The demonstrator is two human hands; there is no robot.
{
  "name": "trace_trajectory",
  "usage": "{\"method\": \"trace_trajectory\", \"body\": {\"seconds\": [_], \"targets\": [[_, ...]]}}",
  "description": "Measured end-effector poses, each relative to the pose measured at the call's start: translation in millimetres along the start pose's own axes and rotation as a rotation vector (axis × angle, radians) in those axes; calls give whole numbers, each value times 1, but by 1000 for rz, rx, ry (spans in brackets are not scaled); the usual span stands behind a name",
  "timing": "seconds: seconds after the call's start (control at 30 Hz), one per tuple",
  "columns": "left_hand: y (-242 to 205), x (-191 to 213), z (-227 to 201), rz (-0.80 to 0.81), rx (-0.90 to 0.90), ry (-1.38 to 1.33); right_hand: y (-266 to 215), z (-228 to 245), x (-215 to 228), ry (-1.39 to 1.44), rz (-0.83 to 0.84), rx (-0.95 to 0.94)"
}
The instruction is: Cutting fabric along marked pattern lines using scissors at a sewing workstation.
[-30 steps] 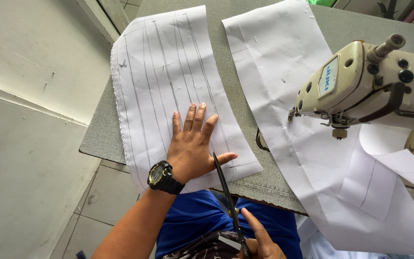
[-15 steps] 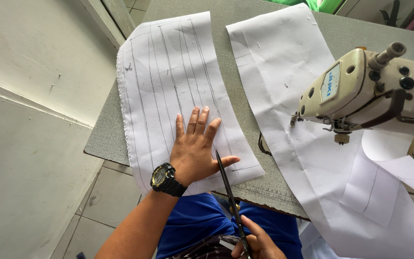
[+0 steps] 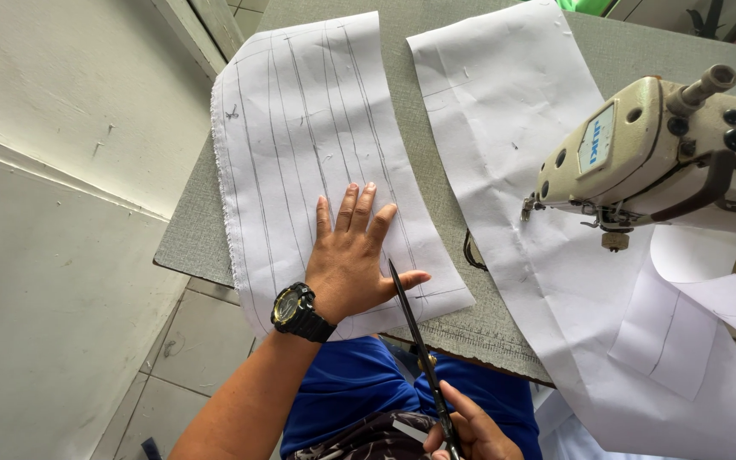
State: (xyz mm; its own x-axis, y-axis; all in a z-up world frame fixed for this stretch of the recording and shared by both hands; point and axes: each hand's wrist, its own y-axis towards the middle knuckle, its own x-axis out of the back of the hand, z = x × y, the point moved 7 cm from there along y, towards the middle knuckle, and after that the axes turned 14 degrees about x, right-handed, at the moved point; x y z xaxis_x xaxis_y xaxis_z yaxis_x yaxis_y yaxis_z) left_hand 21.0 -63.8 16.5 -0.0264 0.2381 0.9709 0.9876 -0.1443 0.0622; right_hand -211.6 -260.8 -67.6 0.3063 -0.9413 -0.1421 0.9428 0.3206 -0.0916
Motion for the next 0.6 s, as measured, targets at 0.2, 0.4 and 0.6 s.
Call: {"method": "trace_trajectory", "body": {"seconds": [0.2, 0.4, 0.6], "targets": [[0, -1, 1, 0, 7, -6, -3, -2, 3, 55, -58, -103], [3, -3, 2, -17, -2, 10, -16, 2, 15, 167, 7, -39], [24, -5, 15, 101, 39, 75, -51, -3, 43, 230, 108, -129]]}}
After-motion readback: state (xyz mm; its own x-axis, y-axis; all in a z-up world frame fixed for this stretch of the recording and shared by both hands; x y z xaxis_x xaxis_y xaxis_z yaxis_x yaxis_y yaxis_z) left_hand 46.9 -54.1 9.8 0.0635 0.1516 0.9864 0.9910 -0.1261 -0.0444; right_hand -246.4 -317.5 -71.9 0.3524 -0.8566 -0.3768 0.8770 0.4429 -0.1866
